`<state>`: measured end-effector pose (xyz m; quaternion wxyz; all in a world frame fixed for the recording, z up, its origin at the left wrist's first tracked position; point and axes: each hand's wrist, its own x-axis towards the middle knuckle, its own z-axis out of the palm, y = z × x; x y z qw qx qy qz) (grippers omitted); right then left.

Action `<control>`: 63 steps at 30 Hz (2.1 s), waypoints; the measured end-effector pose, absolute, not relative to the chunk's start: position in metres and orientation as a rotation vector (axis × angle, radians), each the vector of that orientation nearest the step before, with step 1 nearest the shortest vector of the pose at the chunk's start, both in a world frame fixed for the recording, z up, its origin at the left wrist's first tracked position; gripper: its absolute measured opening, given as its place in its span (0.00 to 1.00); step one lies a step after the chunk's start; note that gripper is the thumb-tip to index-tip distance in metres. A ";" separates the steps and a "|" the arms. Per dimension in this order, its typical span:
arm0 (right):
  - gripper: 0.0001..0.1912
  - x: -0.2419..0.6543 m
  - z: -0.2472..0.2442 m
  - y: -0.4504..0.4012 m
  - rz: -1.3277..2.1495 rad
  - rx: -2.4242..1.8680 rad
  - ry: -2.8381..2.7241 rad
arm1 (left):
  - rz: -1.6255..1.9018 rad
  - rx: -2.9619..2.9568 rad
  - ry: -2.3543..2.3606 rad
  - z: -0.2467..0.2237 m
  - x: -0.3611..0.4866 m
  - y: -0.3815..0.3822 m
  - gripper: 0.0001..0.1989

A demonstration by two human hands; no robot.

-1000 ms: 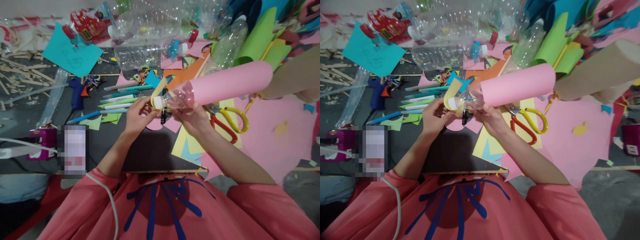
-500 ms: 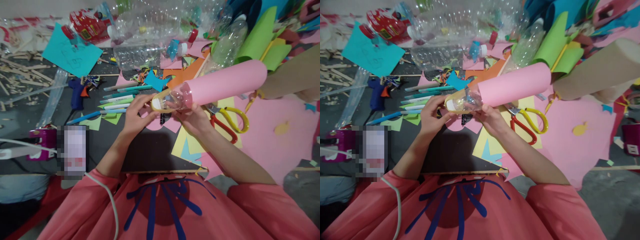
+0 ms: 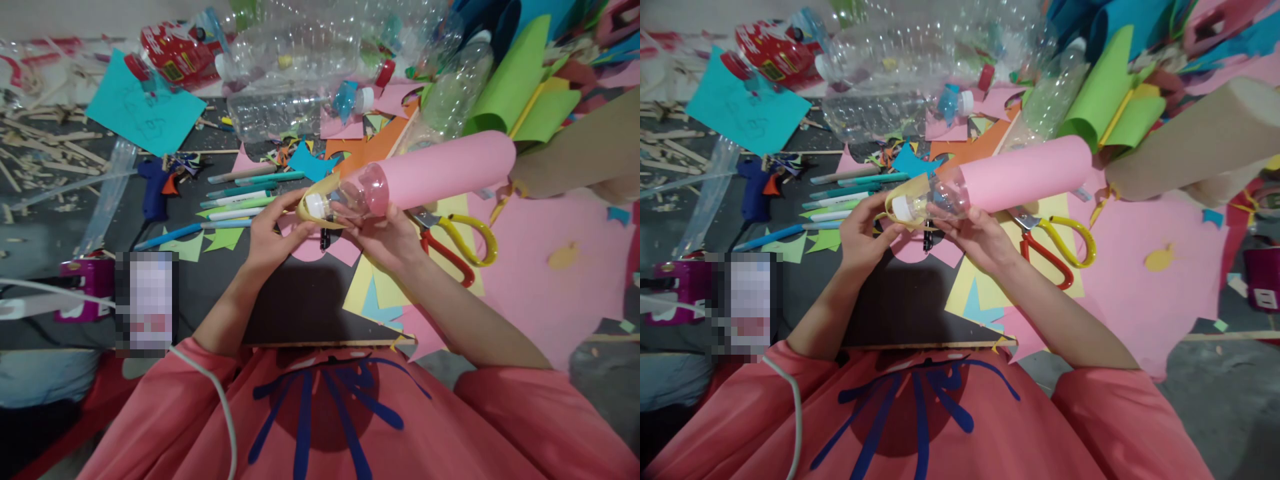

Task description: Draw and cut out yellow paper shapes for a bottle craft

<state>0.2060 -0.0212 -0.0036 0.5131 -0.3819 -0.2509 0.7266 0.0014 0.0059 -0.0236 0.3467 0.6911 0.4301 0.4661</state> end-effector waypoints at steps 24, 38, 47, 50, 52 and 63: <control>0.23 0.208 -0.007 -0.021 1.799 -0.871 -0.645 | 1.169 1.887 1.178 -0.024 -0.001 0.007 0.27; 0.15 0.209 -0.009 -0.023 1.853 -0.770 -0.591 | 1.192 2.048 1.236 -0.029 -0.005 0.007 0.30; 0.22 0.210 -0.005 -0.022 1.793 -0.904 -0.715 | 1.196 2.059 1.175 -0.027 -0.006 0.010 0.28; 0.22 0.212 -0.006 -0.021 1.793 -0.881 -0.789 | 1.141 2.095 1.205 -0.025 -0.006 0.009 0.30; 0.24 0.212 -0.007 -0.020 1.799 -0.878 -0.818 | 1.143 2.121 1.177 -0.025 -0.007 0.009 0.30; 0.32 0.207 -0.004 -0.024 1.839 -0.934 -0.728 | 1.138 2.162 1.173 -0.029 -0.010 0.007 0.27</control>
